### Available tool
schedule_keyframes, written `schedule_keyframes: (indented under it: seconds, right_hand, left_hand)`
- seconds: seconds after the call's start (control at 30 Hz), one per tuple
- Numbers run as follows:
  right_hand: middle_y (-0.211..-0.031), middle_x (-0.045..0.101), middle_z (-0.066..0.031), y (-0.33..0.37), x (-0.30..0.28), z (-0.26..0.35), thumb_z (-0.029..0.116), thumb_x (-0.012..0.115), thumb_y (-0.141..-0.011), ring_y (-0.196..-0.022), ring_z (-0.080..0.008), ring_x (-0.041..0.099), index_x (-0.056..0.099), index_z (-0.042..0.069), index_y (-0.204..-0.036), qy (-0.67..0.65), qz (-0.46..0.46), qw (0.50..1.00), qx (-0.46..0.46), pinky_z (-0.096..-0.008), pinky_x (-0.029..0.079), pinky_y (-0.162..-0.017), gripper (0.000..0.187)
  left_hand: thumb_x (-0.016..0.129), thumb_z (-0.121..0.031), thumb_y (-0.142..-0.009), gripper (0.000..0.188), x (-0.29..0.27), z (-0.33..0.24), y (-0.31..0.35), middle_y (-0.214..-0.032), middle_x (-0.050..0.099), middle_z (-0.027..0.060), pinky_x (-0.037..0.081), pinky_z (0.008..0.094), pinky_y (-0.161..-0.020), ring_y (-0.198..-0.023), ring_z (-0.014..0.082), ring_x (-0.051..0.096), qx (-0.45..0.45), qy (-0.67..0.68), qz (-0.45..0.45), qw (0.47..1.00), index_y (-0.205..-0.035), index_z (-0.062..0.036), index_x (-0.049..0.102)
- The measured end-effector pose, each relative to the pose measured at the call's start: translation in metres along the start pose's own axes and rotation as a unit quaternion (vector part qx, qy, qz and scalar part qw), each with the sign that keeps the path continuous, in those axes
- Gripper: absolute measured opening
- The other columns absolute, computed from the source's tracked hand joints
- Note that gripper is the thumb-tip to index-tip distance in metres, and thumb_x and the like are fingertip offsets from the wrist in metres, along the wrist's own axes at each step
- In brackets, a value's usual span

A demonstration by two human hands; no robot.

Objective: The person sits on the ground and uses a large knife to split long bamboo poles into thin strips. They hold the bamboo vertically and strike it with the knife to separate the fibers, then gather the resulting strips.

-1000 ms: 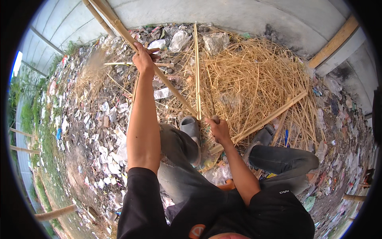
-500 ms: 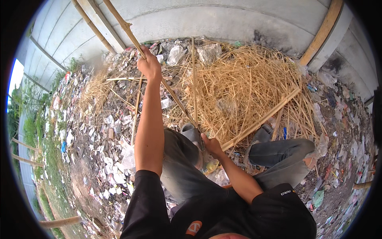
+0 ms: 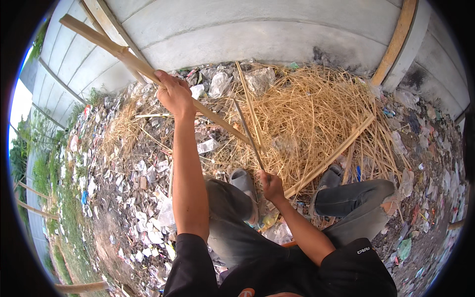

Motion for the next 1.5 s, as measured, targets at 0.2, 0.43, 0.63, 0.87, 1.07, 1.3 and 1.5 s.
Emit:
schedule_keyframes:
  seconds: [0.2,0.43,0.63,0.87,1.07,1.3,1.5]
  right_hand:
    - [-0.047,0.046,-0.0061,0.031,-0.034,-0.124,0.066,0.051,-0.096,-0.042,-0.0204,0.050,0.049,0.006,-0.056,-0.077,-0.119,0.927,0.348,-0.0392,0.040,-0.043,0.072]
    - [-0.052,0.048,-0.0016,-0.017,-0.023,0.099,0.053,0.053,-0.100,-0.049,-0.0123,0.050,0.053,0.005,-0.064,-0.178,0.037,0.983,-0.016,-0.0306,0.039,-0.049,0.060]
    - [-0.054,0.049,-0.0012,0.011,0.030,0.006,0.056,0.053,-0.100,-0.049,-0.0144,0.050,0.047,0.008,-0.060,0.008,0.046,0.998,-0.049,-0.0319,0.041,-0.048,0.063]
    - [-0.051,0.045,-0.0016,0.014,0.000,-0.081,0.060,0.057,-0.097,-0.042,-0.0137,0.045,0.045,0.010,-0.061,-0.128,0.002,0.945,0.301,-0.0311,0.039,-0.043,0.063]
    - [-0.051,0.042,0.0016,-0.014,-0.001,0.090,0.049,0.051,-0.104,-0.041,-0.0078,0.040,0.045,0.011,-0.064,-0.248,0.087,0.965,-0.018,-0.0268,0.035,-0.041,0.056]
    - [-0.057,0.057,-0.0046,0.020,0.041,-0.049,0.048,0.054,-0.100,-0.056,-0.0136,0.058,0.063,0.003,-0.068,0.098,0.128,0.985,0.056,-0.0324,0.043,-0.055,0.056]
    - [-0.060,0.059,-0.0179,0.023,0.030,0.078,0.037,0.048,-0.104,-0.065,-0.0302,0.065,0.064,0.001,-0.073,0.007,0.065,0.988,-0.139,-0.0406,0.048,-0.061,0.051]
  left_hand:
    - [0.044,-0.055,-0.106,0.061,-0.030,-0.025,-0.017,-0.049,0.036,-0.0018,0.027,0.0272,-0.041,-0.041,0.0078,0.031,0.057,-0.072,-0.017,0.996,-0.061,-0.0146,0.036]
    - [0.043,-0.055,-0.106,0.060,-0.026,-0.003,-0.014,-0.049,0.036,-0.0018,0.028,0.0271,-0.039,-0.040,0.0090,0.038,0.077,-0.093,-0.005,0.993,-0.062,-0.0150,0.036]
    - [0.045,-0.056,-0.106,0.065,-0.013,-0.032,0.003,-0.049,0.037,-0.0009,0.030,0.0273,-0.042,-0.043,0.0088,0.037,0.099,-0.100,0.010,0.990,-0.058,-0.0122,0.037]
    - [0.046,-0.051,-0.107,0.064,-0.009,-0.050,0.004,-0.048,0.037,-0.0024,0.023,0.0264,-0.042,-0.042,0.0068,0.034,0.208,-0.166,0.022,0.964,-0.055,-0.0141,0.037]
    - [0.046,-0.054,-0.106,0.063,-0.019,-0.025,0.003,-0.048,0.036,-0.0019,0.024,0.0273,-0.041,-0.042,0.0081,0.034,0.122,-0.111,-0.001,0.986,-0.057,-0.0151,0.035]
    - [0.048,-0.053,-0.106,0.057,-0.016,-0.018,0.010,-0.050,0.035,-0.0025,0.025,0.0269,-0.042,-0.043,0.0083,0.035,0.086,-0.127,0.015,0.988,-0.062,-0.0174,0.037]
    - [0.046,-0.054,-0.106,0.062,-0.003,-0.035,0.014,-0.047,0.035,-0.0021,0.026,0.0292,-0.038,-0.039,0.0093,0.034,0.121,-0.089,0.041,0.988,-0.059,-0.0146,0.036]
Point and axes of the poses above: each hand's wrist, its own y-axis away from the middle knuckle, its own x-axis out of the palm, z = x × y, the point moved 10 cm from there along -y, towards the middle knuckle
